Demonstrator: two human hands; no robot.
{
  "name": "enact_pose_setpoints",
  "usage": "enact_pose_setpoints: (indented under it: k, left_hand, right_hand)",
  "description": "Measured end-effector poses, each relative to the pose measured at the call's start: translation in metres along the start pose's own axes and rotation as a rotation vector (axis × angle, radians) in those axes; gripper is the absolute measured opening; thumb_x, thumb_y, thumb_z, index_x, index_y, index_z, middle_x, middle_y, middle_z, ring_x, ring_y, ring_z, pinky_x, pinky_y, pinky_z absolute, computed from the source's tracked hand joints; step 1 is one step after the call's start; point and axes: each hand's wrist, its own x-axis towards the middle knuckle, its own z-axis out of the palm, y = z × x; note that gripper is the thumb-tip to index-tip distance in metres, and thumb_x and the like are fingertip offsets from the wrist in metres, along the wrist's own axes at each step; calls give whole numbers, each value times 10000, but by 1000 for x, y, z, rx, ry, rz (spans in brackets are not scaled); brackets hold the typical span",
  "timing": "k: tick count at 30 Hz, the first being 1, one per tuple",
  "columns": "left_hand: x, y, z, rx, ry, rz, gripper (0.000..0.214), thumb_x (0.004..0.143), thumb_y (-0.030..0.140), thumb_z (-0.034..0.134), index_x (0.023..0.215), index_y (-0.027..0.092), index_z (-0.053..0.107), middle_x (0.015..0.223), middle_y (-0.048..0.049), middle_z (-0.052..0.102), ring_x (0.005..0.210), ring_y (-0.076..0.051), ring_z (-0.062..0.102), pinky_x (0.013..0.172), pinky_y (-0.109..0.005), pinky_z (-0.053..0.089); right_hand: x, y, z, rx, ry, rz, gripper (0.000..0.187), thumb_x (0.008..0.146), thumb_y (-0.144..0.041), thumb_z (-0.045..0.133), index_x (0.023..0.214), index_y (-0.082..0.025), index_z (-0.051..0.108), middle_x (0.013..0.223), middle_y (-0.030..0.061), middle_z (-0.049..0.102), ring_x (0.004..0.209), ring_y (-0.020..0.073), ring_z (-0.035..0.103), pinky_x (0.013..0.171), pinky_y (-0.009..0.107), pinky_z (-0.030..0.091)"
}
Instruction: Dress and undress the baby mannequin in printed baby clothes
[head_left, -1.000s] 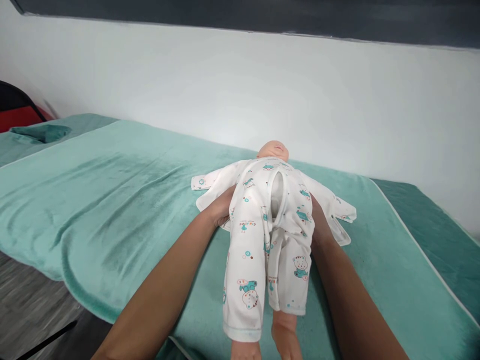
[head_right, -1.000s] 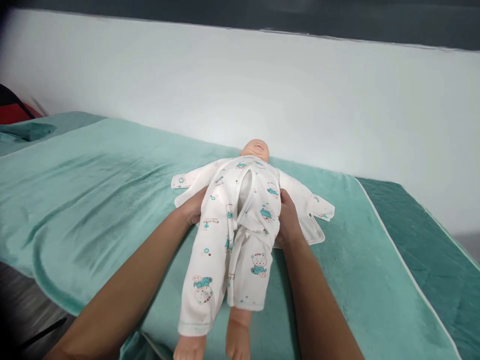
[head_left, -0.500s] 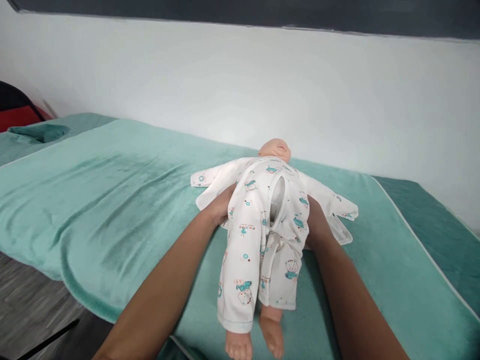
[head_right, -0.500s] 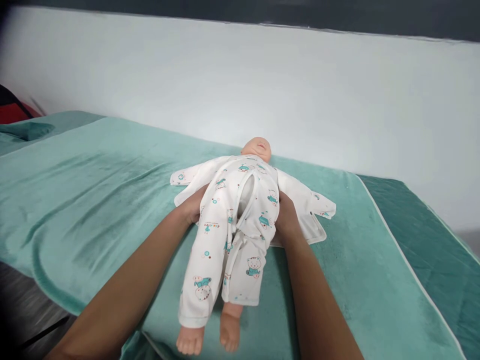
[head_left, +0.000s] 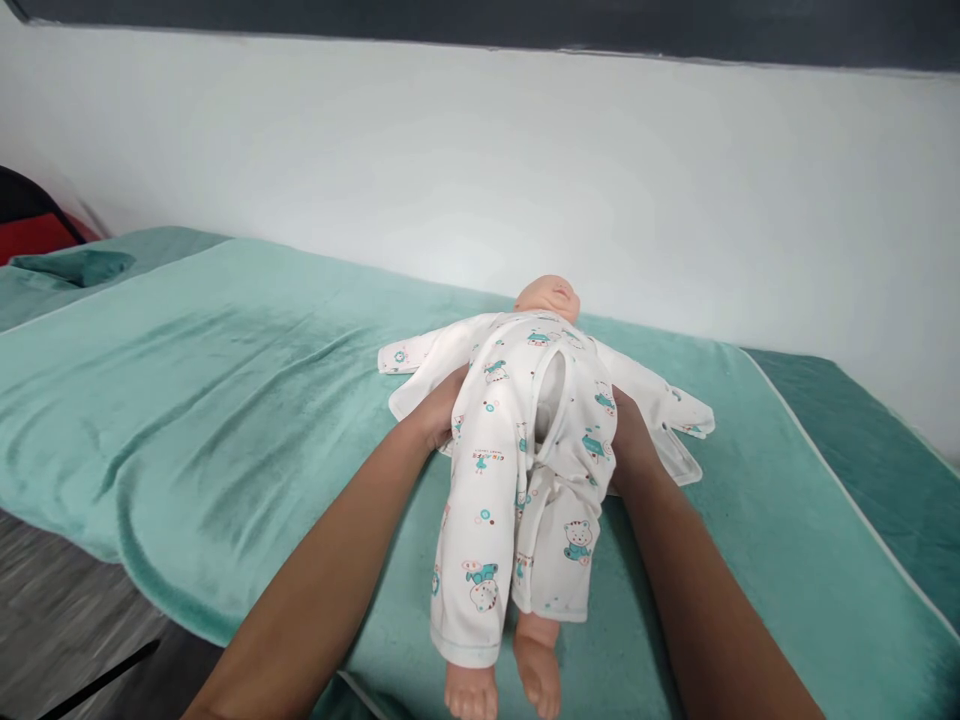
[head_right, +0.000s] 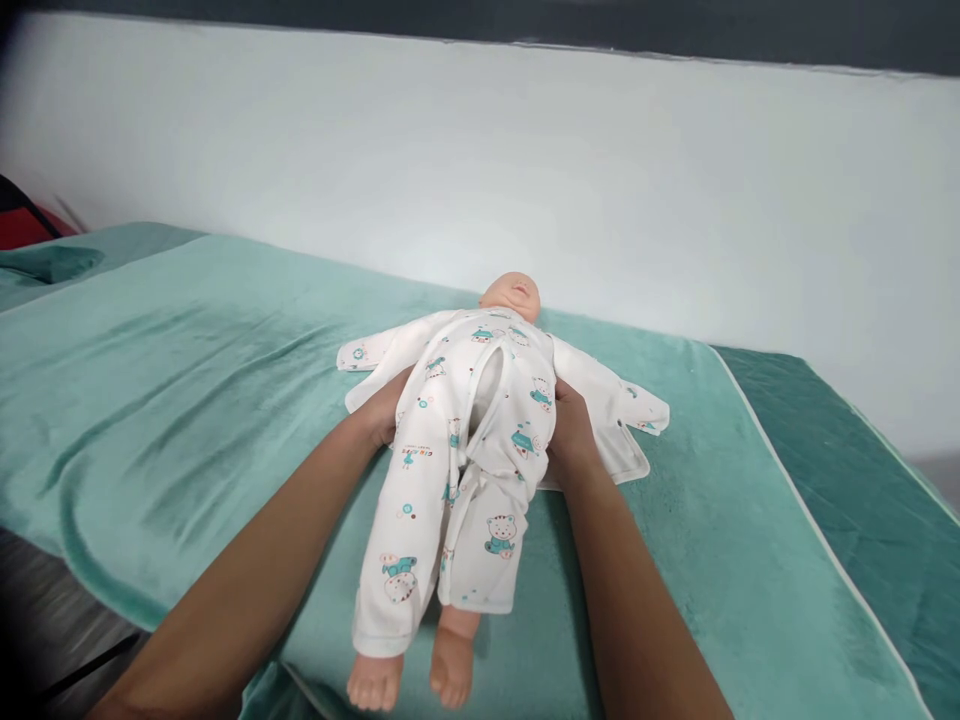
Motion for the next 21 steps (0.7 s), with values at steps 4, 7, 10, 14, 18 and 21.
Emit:
enact_pose_setpoints:
  k: [4,7,10,14,18,21]
  left_hand:
    - [0,0,0,-34,-12,7,370,797,345,708,1126,177,700,985,-81,773,987,-276,690,876,-398,565]
    - [-2,2,1,-53,-11,3,342,777,291,705,1097,173,708,1052,-77,768,1007,-273,687,915,-406,553]
    - [-3,4,3,-60,10,6,300,788,306,682,1055,174,721,1033,-73,771,998,-268,693,926,-407,548]
    - [-4,5,5,-45,25,12,284,790,333,674,1024,183,733,962,-65,777,970,-274,699,911,-414,550]
    - [-7,7,6,-11,38,46,303,793,327,677,1055,182,730,1030,-65,770,971,-266,690,891,-397,543]
    - [-9,8,7,10,46,52,319,810,349,672,1072,177,726,1066,-72,763,961,-261,682,892,-400,533]
  right_hand:
    - [-2,-8,1,26,7,4,195,658,-276,669,833,-208,719,1019,78,770,996,326,644,831,424,557]
    - [-4,-11,0,-3,-17,-23,276,676,-270,662,928,-178,727,1082,108,755,1063,327,625,870,425,541]
    - [-5,-10,-3,-42,-54,-51,344,706,-285,655,1017,-152,719,1104,135,742,1089,325,616,887,424,525]
    - [-5,-7,-5,-145,-56,-35,287,736,-300,599,935,-137,726,1050,138,751,1059,334,612,832,414,518]
    - [-3,-8,-3,-172,6,6,250,716,-303,606,865,-138,719,988,135,758,992,324,615,772,390,509]
    - [-3,-8,-2,-136,24,-23,269,703,-306,625,896,-140,709,999,133,752,997,315,615,797,391,509]
